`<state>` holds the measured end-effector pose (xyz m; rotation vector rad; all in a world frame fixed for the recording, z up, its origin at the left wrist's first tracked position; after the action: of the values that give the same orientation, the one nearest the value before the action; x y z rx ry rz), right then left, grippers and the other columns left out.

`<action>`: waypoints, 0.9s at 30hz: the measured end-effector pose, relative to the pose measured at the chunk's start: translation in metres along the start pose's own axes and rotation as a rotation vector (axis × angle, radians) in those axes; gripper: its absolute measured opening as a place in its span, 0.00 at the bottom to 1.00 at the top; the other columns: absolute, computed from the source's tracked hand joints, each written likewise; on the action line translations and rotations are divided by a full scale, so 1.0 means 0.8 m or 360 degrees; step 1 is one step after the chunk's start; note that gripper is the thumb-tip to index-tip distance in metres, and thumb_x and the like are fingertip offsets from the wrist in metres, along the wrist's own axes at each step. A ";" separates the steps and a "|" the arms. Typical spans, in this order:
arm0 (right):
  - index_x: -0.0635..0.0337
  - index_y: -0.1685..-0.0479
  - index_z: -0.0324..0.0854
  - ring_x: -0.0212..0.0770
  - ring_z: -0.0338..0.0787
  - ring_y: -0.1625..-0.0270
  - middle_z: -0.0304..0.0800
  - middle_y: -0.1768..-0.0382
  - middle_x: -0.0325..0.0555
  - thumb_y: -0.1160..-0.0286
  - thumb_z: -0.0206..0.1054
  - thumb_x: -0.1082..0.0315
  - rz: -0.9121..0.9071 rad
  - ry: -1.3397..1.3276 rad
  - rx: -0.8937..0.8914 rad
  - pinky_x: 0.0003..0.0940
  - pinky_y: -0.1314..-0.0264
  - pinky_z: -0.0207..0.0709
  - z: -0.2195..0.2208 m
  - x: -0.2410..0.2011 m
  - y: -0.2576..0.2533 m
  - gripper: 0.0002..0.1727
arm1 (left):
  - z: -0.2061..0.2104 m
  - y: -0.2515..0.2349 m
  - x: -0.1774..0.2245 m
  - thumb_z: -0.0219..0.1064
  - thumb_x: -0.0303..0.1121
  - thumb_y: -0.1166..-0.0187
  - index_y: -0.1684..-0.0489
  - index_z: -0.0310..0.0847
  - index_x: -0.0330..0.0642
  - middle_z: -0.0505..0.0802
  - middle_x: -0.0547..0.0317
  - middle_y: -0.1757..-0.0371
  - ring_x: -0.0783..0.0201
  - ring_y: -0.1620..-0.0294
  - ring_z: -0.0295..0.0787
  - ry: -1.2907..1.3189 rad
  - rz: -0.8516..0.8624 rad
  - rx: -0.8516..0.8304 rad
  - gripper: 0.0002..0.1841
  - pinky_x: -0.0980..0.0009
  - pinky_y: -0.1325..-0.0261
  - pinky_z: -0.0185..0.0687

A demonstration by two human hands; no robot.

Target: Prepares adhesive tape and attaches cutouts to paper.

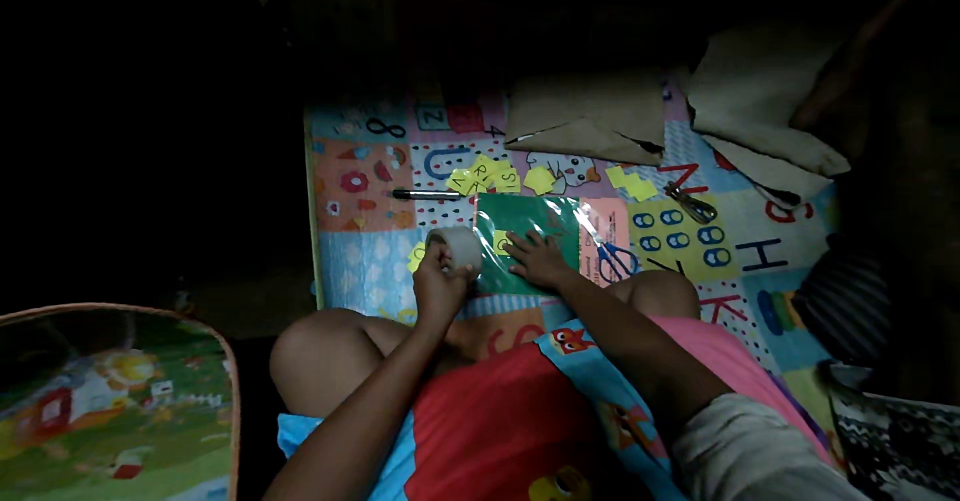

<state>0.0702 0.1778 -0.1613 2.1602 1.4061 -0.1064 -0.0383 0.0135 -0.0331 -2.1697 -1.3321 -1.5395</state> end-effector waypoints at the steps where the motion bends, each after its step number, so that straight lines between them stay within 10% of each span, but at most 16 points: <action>1: 0.43 0.09 0.66 0.65 0.47 0.05 0.50 0.04 0.39 0.09 0.56 0.49 -0.0005 -0.0002 0.0009 0.78 0.16 0.43 0.000 0.000 0.000 0.30 | 0.002 -0.001 -0.002 0.73 0.21 0.25 0.36 0.74 0.26 0.88 0.36 0.45 0.47 0.48 0.89 0.0013 -0.0008 -0.0011 0.20 0.50 0.42 0.84; 12: 0.44 0.11 0.69 0.66 0.51 0.07 0.53 0.05 0.41 0.09 0.58 0.52 -0.0036 -0.0019 0.0108 0.78 0.18 0.48 -0.011 0.000 0.004 0.29 | 0.023 0.002 -0.014 0.72 0.19 0.25 0.39 0.71 0.27 0.85 0.42 0.54 0.57 0.60 0.86 0.0219 -0.0198 -0.0156 0.19 0.60 0.55 0.85; 18: 0.67 0.30 0.84 0.70 0.69 0.18 0.72 0.17 0.62 0.15 0.65 0.67 -0.0145 -0.0866 0.0671 0.66 0.17 0.60 -0.112 -0.031 0.035 0.20 | 0.023 0.006 -0.007 0.72 0.20 0.25 0.40 0.72 0.27 0.85 0.41 0.53 0.54 0.57 0.86 0.0170 -0.0142 -0.0168 0.19 0.56 0.51 0.85; 27: 0.66 0.45 0.93 0.65 0.79 0.28 0.80 0.25 0.63 0.28 0.75 0.71 -0.0452 -0.0942 0.0797 0.59 0.24 0.69 -0.149 -0.087 0.067 0.14 | 0.024 0.021 0.026 0.72 0.22 0.23 0.38 0.76 0.27 0.89 0.35 0.48 0.45 0.55 0.91 -0.0279 0.0168 -0.0116 0.18 0.46 0.47 0.86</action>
<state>0.0584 0.1625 -0.0147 2.0113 1.3987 -1.2097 -0.0116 0.0263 -0.0189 -2.4265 -1.2029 -1.4086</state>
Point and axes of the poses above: each hand's wrist, its own y-axis away from the middle knuckle, its own z-axis out of the palm, x = y × z, the point moved 9 cm from there along -y, towards the middle knuckle
